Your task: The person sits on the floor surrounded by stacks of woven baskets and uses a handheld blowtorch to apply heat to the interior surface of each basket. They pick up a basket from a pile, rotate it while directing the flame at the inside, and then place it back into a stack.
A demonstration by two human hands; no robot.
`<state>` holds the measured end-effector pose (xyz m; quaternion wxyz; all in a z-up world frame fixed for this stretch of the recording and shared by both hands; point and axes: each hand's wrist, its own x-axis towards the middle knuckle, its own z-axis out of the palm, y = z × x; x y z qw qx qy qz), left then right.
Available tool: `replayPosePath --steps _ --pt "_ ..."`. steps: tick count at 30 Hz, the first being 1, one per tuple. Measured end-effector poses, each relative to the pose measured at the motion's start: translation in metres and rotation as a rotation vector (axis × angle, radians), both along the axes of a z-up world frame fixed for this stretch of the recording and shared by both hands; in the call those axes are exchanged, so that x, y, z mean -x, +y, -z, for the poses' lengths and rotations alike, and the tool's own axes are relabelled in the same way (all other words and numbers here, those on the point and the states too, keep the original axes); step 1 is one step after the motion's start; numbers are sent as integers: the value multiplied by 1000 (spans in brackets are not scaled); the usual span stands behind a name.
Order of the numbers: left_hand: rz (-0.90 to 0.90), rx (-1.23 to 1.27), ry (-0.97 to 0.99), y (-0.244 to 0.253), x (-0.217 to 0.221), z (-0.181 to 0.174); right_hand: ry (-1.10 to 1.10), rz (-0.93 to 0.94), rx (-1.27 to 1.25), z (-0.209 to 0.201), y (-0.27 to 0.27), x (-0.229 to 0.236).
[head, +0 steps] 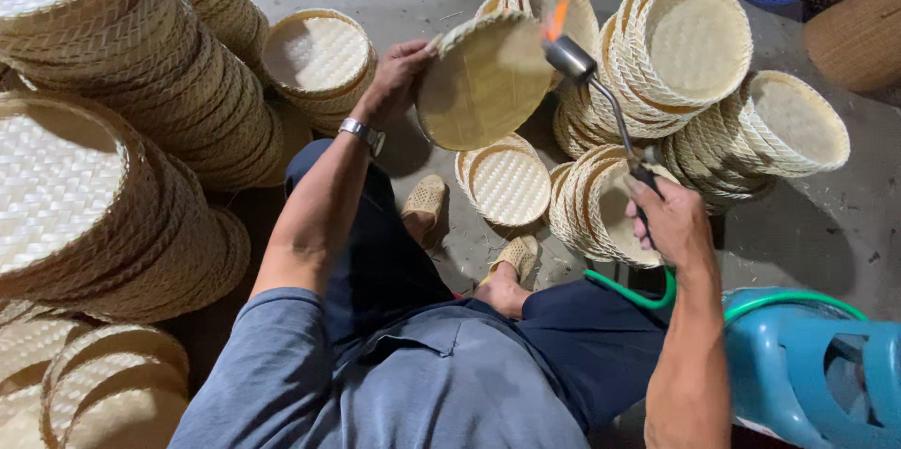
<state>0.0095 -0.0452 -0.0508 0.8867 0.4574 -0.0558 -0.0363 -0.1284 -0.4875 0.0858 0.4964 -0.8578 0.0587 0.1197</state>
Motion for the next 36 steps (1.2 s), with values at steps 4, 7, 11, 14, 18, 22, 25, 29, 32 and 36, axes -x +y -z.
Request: replayPosePath --steps 4,7,11,14,18,22,25,29,32,36 --pt "48 83 -37 -19 -12 26 -29 -129 -14 -9 14 -1" --pt "-23 179 -5 -11 -4 26 -29 -33 -42 -1 10 0" --pt "-120 435 -22 -3 3 17 110 92 -16 23 -7 15" --pt "-200 503 -68 -2 0 24 170 27 -46 41 -9 30" --pt "-215 498 -94 -22 -15 51 163 -20 -29 41 10 31" --pt "-300 459 -58 -42 -29 72 59 -107 -100 31 29 25" --pt "-195 470 -140 -33 -19 62 249 -146 97 27 24 29" --pt "-197 300 -132 -24 -10 40 154 -59 115 43 19 22" --pt "-194 127 -183 -26 -9 31 71 -32 -61 51 11 18" --pt "-273 -489 -307 -34 -3 30 58 -57 -13 51 2 9"
